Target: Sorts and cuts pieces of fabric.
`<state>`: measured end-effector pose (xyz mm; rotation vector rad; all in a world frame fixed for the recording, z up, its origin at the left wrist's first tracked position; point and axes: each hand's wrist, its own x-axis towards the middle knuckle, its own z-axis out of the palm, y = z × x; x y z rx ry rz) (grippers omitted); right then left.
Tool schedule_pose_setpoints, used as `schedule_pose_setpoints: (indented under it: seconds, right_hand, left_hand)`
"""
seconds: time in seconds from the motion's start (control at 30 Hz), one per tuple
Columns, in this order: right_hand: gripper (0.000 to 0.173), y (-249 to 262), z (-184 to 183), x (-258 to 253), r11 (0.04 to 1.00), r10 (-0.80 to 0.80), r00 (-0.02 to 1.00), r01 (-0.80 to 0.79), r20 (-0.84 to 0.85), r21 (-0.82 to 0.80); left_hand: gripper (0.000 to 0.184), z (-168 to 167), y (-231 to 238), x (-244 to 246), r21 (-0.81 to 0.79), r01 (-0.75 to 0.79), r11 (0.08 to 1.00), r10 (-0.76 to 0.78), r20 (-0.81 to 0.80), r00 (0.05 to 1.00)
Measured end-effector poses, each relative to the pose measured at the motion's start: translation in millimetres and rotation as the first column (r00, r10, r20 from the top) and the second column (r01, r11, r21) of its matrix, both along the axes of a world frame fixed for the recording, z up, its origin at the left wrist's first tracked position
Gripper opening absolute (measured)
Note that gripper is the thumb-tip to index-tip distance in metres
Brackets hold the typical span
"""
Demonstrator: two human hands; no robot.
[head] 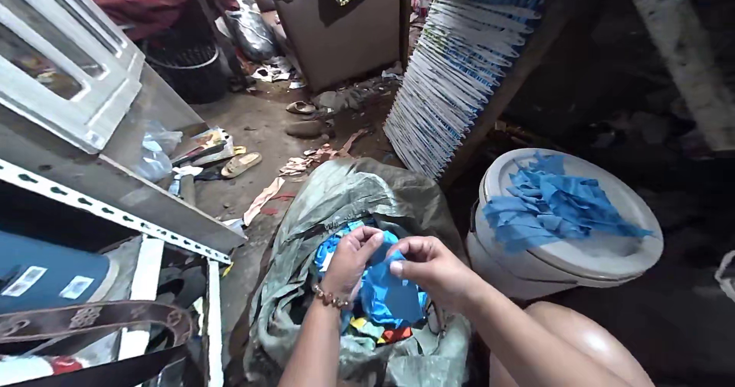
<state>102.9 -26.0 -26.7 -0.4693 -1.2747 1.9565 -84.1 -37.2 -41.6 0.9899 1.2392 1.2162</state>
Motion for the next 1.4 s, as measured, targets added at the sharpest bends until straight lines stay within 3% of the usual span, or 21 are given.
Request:
schedule_pose_setpoints:
  seconds: [0.13, 0.4, 0.57, 0.7, 0.83, 0.97, 1.03, 1.13, 1.2, 1.27, 1.33, 1.4]
  right_hand:
    - [0.013, 8, -10, -6, 0.97, -0.232, 0.967, 0.239, 0.107, -0.053]
    - [0.011, 10, -6, -5, 0.922, -0.377, 0.898, 0.387, 0.228, 0.002]
    - [0.01, 11, -5, -7, 0.902, -0.411, 0.881, 0.431, 0.236, -0.037]
    - [0.011, 11, -5, -7, 0.893, -0.425, 0.875, 0.447, 0.232, -0.053]
    - [0.009, 11, -5, -6, 0.886, -0.447, 0.864, 0.464, 0.232, -0.022]
    - [0.008, 10, -4, -5, 0.88, -0.463, 0.862, 0.475, 0.208, -0.009]
    - [0.015, 13, -6, -3, 0.887, -0.455, 0.858, 0.462, 0.236, 0.032]
    - [0.046, 20, -7, 8, 0.955, -0.298, 0.887, 0.279, 0.354, 0.104]
    - [0.025, 22, -3, 13, 0.966, -0.249, 0.903, 0.206, 0.351, 0.154]
    - [0.008, 20, 1, 15, 0.941, -0.303, 0.908, 0.239, 0.289, 0.238]
    - [0.005, 17, 4, 17, 0.918, -0.339, 0.919, 0.276, 0.201, 0.284]
    - [0.006, 13, 8, 22, 0.912, -0.327, 0.935, 0.275, 0.137, 0.303]
  left_hand:
    - [0.012, 13, -4, 21, -0.086, -0.024, 0.996, 0.038, 0.168, 0.985]
    - [0.013, 17, -6, 24, -0.098, -0.01, 0.995, 0.035, 0.257, 0.966]
    - [0.012, 15, -9, 23, -0.014, 0.035, 0.999, -0.031, 0.199, 0.979]
    - [0.035, 18, -9, 26, 0.037, 0.021, 0.999, -0.021, 0.01, 1.0]
    - [0.018, 14, -7, 25, 0.077, 0.021, 0.997, -0.017, -0.045, 0.999]
    - [0.012, 15, -8, 25, 0.07, 0.024, 0.997, -0.022, -0.029, 0.999]
    - [0.012, 16, -8, 24, 0.08, 0.041, 0.996, -0.036, -0.063, 0.997]
    - [0.009, 20, -9, 20, 0.091, 0.085, 0.992, -0.077, -0.094, 0.993]
    - [0.009, 26, -12, 18, 0.076, 0.119, 0.99, -0.113, -0.077, 0.991]
    - [0.009, 33, -13, 15, 0.058, 0.122, 0.991, -0.12, -0.038, 0.992]
    - [0.015, 36, -10, 4, 0.037, 0.039, 0.999, -0.039, -0.006, 0.999]
    - [0.015, 29, -2, -16, -0.036, -0.138, 0.99, 0.136, -0.047, 0.99]
